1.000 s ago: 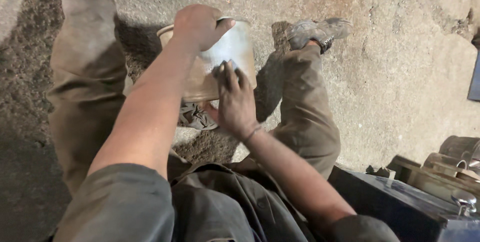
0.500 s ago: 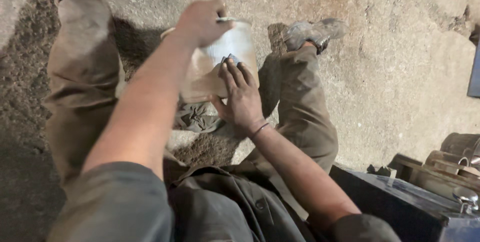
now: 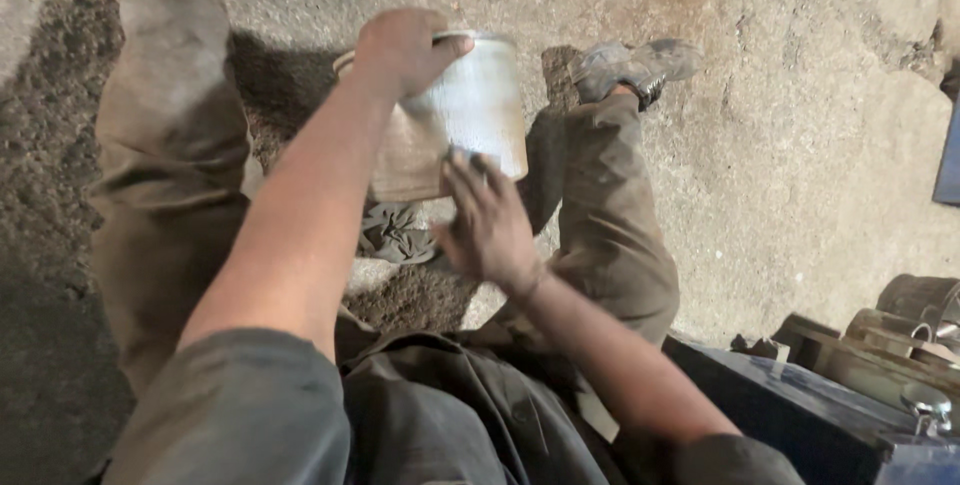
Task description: The person sands the outer surface and edges of a metal cylinder using a piece of sandpaper while sitting on the floor.
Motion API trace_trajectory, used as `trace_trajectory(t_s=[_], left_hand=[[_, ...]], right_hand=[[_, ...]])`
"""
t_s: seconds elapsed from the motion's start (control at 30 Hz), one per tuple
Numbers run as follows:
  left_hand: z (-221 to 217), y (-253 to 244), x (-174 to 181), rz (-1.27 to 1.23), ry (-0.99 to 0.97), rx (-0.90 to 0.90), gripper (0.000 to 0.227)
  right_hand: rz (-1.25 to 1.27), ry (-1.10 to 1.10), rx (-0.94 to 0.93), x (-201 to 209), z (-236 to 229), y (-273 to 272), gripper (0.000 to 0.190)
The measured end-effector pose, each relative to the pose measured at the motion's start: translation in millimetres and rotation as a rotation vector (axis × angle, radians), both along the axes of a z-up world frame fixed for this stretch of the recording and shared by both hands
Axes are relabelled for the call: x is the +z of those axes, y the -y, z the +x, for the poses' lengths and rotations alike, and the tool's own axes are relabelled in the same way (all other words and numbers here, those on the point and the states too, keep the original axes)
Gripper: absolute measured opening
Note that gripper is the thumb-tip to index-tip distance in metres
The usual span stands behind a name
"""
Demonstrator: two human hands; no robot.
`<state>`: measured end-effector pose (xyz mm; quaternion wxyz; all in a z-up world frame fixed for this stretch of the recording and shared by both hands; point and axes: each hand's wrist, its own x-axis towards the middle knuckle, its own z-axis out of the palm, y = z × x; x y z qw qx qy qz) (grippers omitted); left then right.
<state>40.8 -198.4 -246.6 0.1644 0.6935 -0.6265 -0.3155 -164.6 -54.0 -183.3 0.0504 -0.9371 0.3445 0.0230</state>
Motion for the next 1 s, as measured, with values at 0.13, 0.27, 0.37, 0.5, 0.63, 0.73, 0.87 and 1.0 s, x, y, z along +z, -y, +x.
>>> trace_trajectory(t_s=[0.13,0.27,0.37,0.5,0.63,0.73,0.87,1.0], left_hand=[[-7.8,-2.9,-3.8,-0.088,0.027,0.017,0.052],[-14.2,3.4,3.6,-0.123,0.033,0.023,0.053],[-6.8,-4.1,8.3,-0.104,0.023,0.0,0.051],[0.6,-6.4,10.6,0.143,0.004,-0.001,0.054],[2.7,-11.5,4.5,-0.01,0.031,0.023,0.053],[-0.4,-12.4,4.2,-0.031,0.045,0.022,0.054],[-1.0,-10.9,10.2,0.12,0.019,-0.003,0.052],[0.0,-14.1,11.5,-0.021,0.011,0.033,0.051]], right_hand=[[0.115,0.058,-0.128,1.8,-1.6,-6.1,0.079],[0.156,0.018,-0.251,-1.5,15.9,20.8,0.082],[0.013,0.149,-0.154,-8.1,8.0,8.7,0.086],[0.101,0.329,-0.097,-21.0,-5.3,-4.0,0.092],[0.144,0.289,-0.1,-23.8,-2.7,3.9,0.086],[0.168,0.327,-0.117,-28.7,-10.5,3.8,0.084],[0.011,0.517,0.122,-40.2,-14.6,-8.4,0.08],[0.116,0.341,-0.009,-28.3,-11.3,5.5,0.078]])
